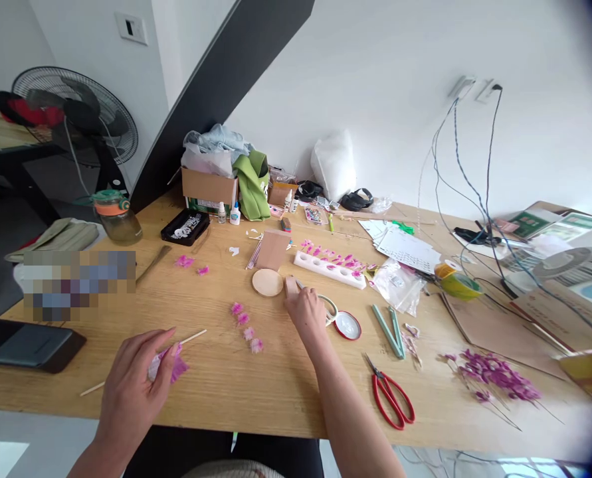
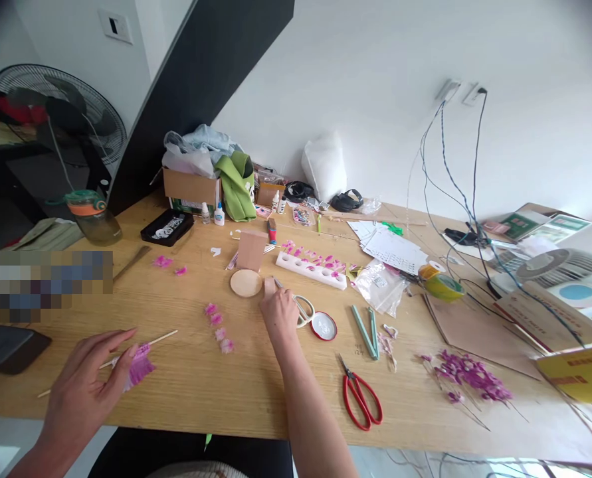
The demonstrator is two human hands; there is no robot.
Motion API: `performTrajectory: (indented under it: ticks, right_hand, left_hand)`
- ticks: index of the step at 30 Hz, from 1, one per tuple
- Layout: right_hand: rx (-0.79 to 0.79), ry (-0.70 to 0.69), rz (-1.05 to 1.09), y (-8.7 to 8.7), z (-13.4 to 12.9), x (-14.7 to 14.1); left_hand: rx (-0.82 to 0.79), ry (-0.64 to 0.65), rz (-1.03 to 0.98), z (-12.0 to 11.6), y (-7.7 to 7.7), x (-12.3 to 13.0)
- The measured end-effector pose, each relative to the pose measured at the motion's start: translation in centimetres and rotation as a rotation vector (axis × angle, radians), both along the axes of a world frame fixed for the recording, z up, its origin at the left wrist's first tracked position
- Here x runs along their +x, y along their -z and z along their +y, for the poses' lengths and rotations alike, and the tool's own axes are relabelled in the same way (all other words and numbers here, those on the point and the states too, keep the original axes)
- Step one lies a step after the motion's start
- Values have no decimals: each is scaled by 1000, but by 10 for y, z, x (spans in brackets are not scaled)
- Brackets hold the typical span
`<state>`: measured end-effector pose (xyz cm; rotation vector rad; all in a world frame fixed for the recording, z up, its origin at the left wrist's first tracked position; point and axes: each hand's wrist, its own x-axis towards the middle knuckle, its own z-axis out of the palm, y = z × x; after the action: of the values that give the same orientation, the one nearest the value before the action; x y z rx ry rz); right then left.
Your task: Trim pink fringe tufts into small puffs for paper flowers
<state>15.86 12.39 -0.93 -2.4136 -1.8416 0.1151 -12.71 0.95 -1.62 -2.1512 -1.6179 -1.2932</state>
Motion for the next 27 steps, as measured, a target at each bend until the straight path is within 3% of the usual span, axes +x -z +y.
performTrajectory:
  ticks: [3,9,15,22,27]
  right_hand:
    - [-27,-41,-10,-3,-4,9]
    - [-81,-46,-73,-18,-8,55]
    - [-171,-96,-102,-12,-8,64]
    - [-93,-52,-69,-23,-18,61]
    - [13,91,-46,-44,-47,99]
  left_hand:
    - [7,22,-3,1,-1,4]
    - [-3,56,-23,3,-1,11]
    - [-28,106,-43,4,0,20]
    - [-26,144,-46,6,-2,27]
    - [-32,212,-62,9,7,28]
